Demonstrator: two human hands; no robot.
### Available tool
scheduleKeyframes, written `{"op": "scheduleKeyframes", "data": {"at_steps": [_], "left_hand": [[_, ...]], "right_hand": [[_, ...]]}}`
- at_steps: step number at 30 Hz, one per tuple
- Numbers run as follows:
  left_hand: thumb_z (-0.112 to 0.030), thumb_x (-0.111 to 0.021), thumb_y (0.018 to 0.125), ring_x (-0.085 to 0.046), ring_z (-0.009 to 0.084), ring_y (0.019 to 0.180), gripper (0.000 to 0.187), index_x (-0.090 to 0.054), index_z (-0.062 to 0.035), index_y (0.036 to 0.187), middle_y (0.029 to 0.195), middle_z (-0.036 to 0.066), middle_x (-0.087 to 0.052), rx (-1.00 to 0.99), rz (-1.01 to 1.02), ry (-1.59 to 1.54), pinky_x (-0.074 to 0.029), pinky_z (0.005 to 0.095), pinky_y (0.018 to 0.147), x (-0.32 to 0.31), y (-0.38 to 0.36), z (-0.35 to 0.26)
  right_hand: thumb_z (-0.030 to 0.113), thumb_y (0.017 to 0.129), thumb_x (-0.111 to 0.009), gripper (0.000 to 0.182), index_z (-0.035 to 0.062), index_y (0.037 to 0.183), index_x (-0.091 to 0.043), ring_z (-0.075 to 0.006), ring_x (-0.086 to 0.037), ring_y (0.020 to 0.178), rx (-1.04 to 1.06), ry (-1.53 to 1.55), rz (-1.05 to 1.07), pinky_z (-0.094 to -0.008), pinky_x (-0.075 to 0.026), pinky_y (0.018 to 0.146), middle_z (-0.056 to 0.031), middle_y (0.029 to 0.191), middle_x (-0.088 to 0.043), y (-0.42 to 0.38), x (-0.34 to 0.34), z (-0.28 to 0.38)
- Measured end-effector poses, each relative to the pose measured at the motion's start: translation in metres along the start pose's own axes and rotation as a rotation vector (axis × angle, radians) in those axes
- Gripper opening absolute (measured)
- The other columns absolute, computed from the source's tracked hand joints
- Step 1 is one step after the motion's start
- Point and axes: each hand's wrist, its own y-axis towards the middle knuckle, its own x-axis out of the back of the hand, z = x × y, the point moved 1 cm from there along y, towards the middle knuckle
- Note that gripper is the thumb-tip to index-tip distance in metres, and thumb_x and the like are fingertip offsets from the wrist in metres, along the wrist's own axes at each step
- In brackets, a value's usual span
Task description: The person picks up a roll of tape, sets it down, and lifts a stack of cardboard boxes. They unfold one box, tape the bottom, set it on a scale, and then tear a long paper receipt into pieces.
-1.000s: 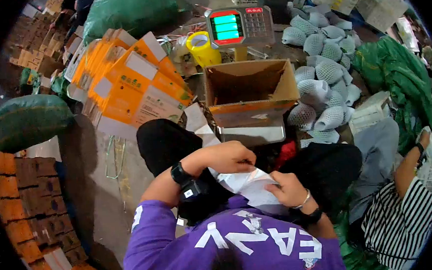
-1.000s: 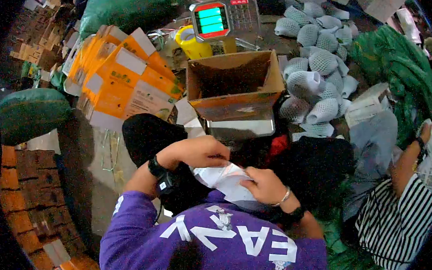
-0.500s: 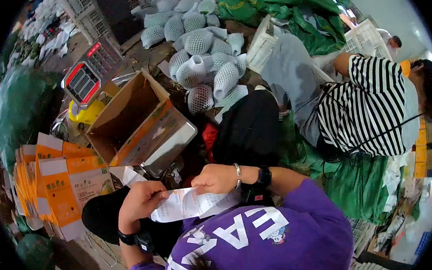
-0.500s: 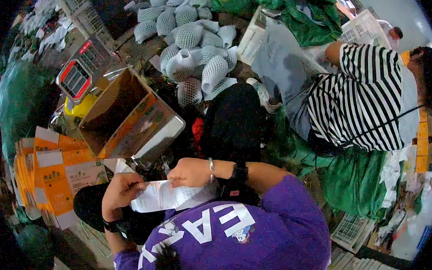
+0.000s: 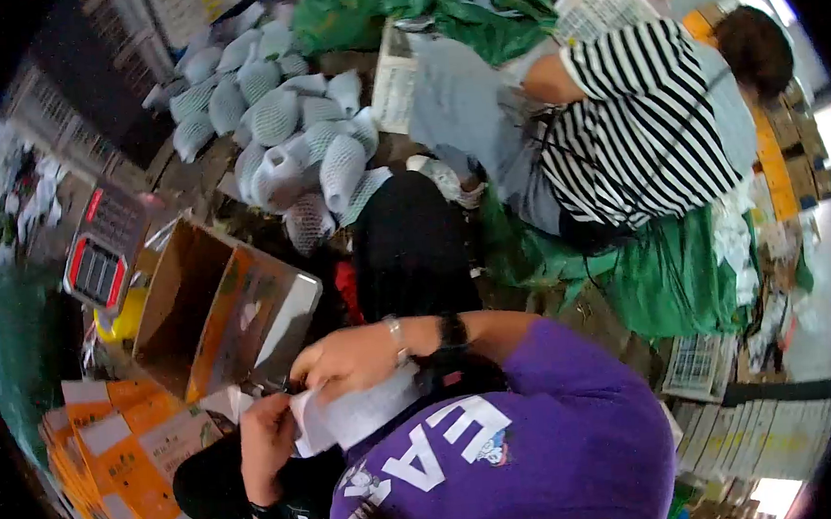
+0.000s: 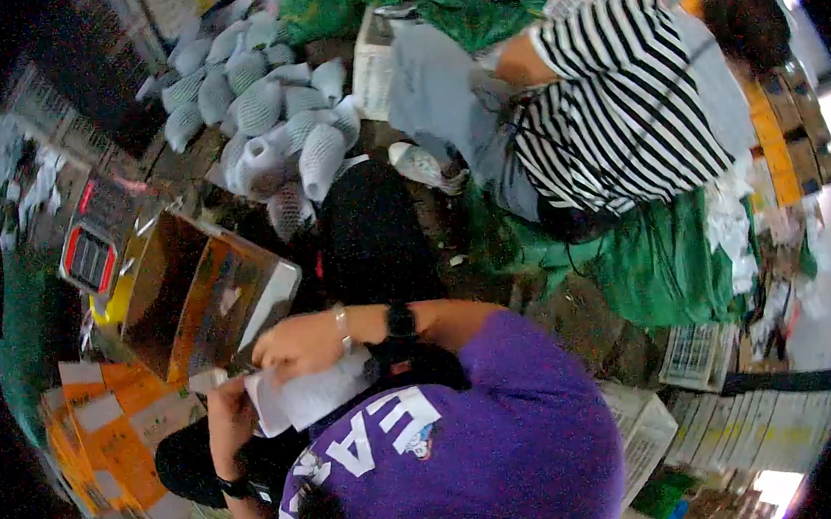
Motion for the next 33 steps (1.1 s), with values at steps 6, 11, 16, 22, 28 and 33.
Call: {"op": "scheduleKeyframes", "data": {"at_steps": [6,11,16,22,28,33], "left_hand": [[0.002,-0.054,0.072,-0.05,0.0127,0.055,0.004,-0.053,0.0039,0.076,0.059,0.009,-0.053,0.059,-0.066,-0.07,-0.04,0.0266,0.052,0.003,-0.006,0.009],[-0.011,-0.058,0.079,-0.04,0.0124,0.063,0.017,-0.048,0.0025,0.076,0.069,0.006,-0.046,0.228,0.075,-0.089,-0.035,0.0253,0.056,0.025,-0.022,0.014],[-0.005,-0.052,0.086,-0.047,0.0076,0.068,0.009,-0.058,0.0012,0.088,0.075,0.0,-0.056,0.171,0.168,-0.059,-0.039,0.0209,0.06,0.033,-0.021,0.065],[0.004,-0.053,0.08,-0.05,0.0152,0.076,0.019,-0.047,0.0018,0.098,0.09,0.01,-0.051,0.036,0.154,-0.265,-0.044,0.0282,0.067,0.001,-0.019,0.094],[0.0,-0.055,0.081,-0.049,0.0143,0.074,0.018,-0.047,-0.0014,0.097,0.088,0.006,-0.052,0.107,0.11,0.052,-0.043,0.0254,0.068,0.005,-0.01,0.075],[-0.008,-0.056,0.085,-0.033,0.0068,0.061,0.015,-0.048,-0.0016,0.073,0.067,-0.004,-0.039,-0.022,0.393,-0.102,-0.028,0.0223,0.05,0.011,0.007,0.058]], "right_hand": [[0.025,0.08,-0.055,0.027,-0.0012,0.074,-0.057,-0.0363,-0.056,0.066,-0.203,-0.034,0.13,-0.0429,-0.041,0.059,-0.0208,0.069,-0.057,0.007,-0.022,0.006],[0.026,0.079,-0.055,0.028,-0.0013,0.076,-0.057,-0.038,-0.055,0.067,-0.272,-0.165,-0.002,-0.0448,-0.041,0.06,-0.0218,0.069,-0.057,-0.021,0.0,-0.007],[0.027,0.078,-0.054,0.027,0.0002,0.076,-0.06,-0.037,-0.057,0.07,-0.355,-0.347,0.101,-0.0442,-0.045,0.064,-0.0204,0.073,-0.059,-0.032,-0.002,-0.014],[0.027,0.079,-0.052,0.027,0.003,0.077,-0.064,-0.0341,-0.058,0.07,-0.024,-0.664,0.122,-0.0414,-0.047,0.066,-0.0176,0.079,-0.061,-0.006,-0.029,-0.005],[0.03,0.084,-0.048,0.033,-0.0002,0.081,-0.062,-0.0346,-0.058,0.078,-0.219,-0.451,0.356,-0.0439,-0.045,0.069,-0.0198,0.08,-0.061,-0.001,-0.04,0.005],[0.029,0.084,-0.049,0.031,-0.0011,0.087,-0.056,-0.0395,-0.056,0.078,-0.287,-0.307,0.082,-0.0458,-0.044,0.068,-0.0228,0.078,-0.059,-0.029,-0.029,0.009]]}}
